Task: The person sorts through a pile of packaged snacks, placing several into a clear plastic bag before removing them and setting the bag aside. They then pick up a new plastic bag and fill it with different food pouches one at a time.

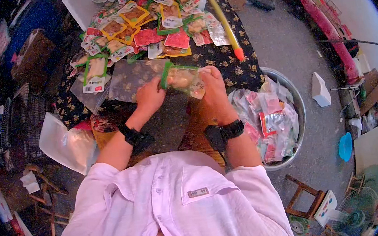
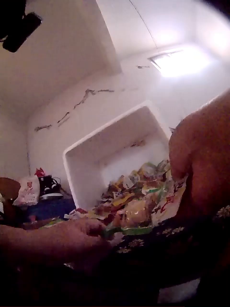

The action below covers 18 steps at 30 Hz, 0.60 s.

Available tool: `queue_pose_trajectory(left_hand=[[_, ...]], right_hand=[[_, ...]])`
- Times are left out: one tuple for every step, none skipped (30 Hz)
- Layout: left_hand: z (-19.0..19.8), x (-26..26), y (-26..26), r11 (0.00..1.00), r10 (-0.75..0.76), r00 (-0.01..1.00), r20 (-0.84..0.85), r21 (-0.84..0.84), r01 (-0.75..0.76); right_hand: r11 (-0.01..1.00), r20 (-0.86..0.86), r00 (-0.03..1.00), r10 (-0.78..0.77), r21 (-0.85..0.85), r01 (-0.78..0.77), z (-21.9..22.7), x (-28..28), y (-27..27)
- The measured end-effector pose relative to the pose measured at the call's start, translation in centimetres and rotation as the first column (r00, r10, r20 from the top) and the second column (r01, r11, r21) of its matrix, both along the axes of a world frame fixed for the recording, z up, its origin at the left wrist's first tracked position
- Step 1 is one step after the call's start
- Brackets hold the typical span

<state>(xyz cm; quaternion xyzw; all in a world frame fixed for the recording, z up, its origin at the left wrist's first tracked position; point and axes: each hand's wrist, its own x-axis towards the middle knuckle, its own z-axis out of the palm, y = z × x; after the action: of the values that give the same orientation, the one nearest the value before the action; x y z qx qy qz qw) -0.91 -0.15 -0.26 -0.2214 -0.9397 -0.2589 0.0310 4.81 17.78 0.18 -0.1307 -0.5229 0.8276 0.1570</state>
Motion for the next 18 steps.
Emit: queue_pose_trajectory(left_hand=[[0.0,0.1,-0.1,1.0,0.006,1.0,0.021,0.024,-0.006],[0.0,0.1,-0.2,0.999,0.011,0.999,0.043,0.049,-0.013],[0.0,0.1,-0.3,0.997,0.015,0.998,0.064,0.073,-0.019],[-0.2,0.1,-0.4,0.993,0.004,0.996,0.086,0.118,-0.014],[-0.4,0.1,-0.5,0.987,-0.008,0.994,0.107,0.162,-0.009],[-0.6,0.0,-0.5,0.978,-0.02,0.992,0.127,0.207,-0.006],[-1.0,-0.1,-0.6,0.981,-0.014,0.991,0.13,0.195,-0.012],[-1.3,-0.3,-0.7,0.983,-0.007,0.991,0.131,0.184,-0.018],[-1.4,-0.3,-0.8,0.985,0.0,0.991,0.133,0.172,-0.023],[-1.4,-0.3,-0.8,0.985,-0.005,0.992,0.128,0.172,-0.018],[-1.4,-0.3,-0.8,0.985,-0.01,0.992,0.124,0.173,-0.012],[-1.4,-0.2,-0.7,0.985,-0.015,0.993,0.12,0.174,-0.006],[-1.3,-0.2,-0.7,0.985,-0.032,0.995,0.097,0.174,0.014],[-1.1,-0.1,-0.6,0.984,-0.048,0.996,0.074,0.174,0.034],[-1.0,0.0,-0.5,0.983,-0.065,0.997,0.052,0.174,0.056],[-0.7,0.1,-0.4,0.987,-0.075,0.997,0.008,0.141,0.073],[-0.2,0.3,-0.4,0.991,-0.084,0.996,-0.034,0.106,0.087],[0.0,0.3,-0.3,0.993,-0.093,0.993,-0.075,0.07,0.098]], right_hand=[[0.999,0.026,1.0,0.004,0.046,-0.005,-0.2,-0.1,0.4],[0.996,0.052,0.999,0.005,0.093,-0.01,-0.3,-0.2,0.8],[0.99,0.079,0.997,0.006,0.139,-0.017,0.2,-0.1,0.7],[0.989,0.12,0.993,0.006,0.144,-0.023,0.7,0.0,0.5],[0.988,0.16,0.987,0.006,0.149,-0.031,1.4,0.1,0.4],[0.987,0.201,0.98,0.007,0.154,-0.038,1.9,0.2,0.3],[0.975,0.195,0.98,0.05,0.202,-0.09,1.6,0.1,0.4],[0.958,0.191,0.977,0.093,0.25,-0.14,1.0,-0.1,0.8],[0.936,0.188,0.973,0.137,0.297,-0.189,0.7,-0.3,0.9],[0.957,0.167,0.974,0.15,0.223,-0.186,0.5,-0.5,0.9],[0.972,0.145,0.976,0.162,0.147,-0.183,0.3,-0.6,0.7],[0.981,0.122,0.978,0.171,0.071,-0.181,0.1,-0.8,0.5],[0.964,0.017,0.989,0.144,0.222,-0.145,-0.8,-1.1,0.3],[0.927,-0.091,0.987,0.132,0.363,-0.09,-2.2,-1.6,0.0],[0.782,-0.102,0.984,0.149,0.621,-0.055,-2.2,-1.7,-0.5],[0.577,-0.129,0.981,0.142,0.817,0.024,-1.5,-1.9,-1.3],[0.17,-0.062,0.991,0.12,0.985,0.041,-0.5,-2.0,-1.7],[-0.269,-0.009,0.997,0.072,0.963,0.028,0.3,-2.1,-2.4]])
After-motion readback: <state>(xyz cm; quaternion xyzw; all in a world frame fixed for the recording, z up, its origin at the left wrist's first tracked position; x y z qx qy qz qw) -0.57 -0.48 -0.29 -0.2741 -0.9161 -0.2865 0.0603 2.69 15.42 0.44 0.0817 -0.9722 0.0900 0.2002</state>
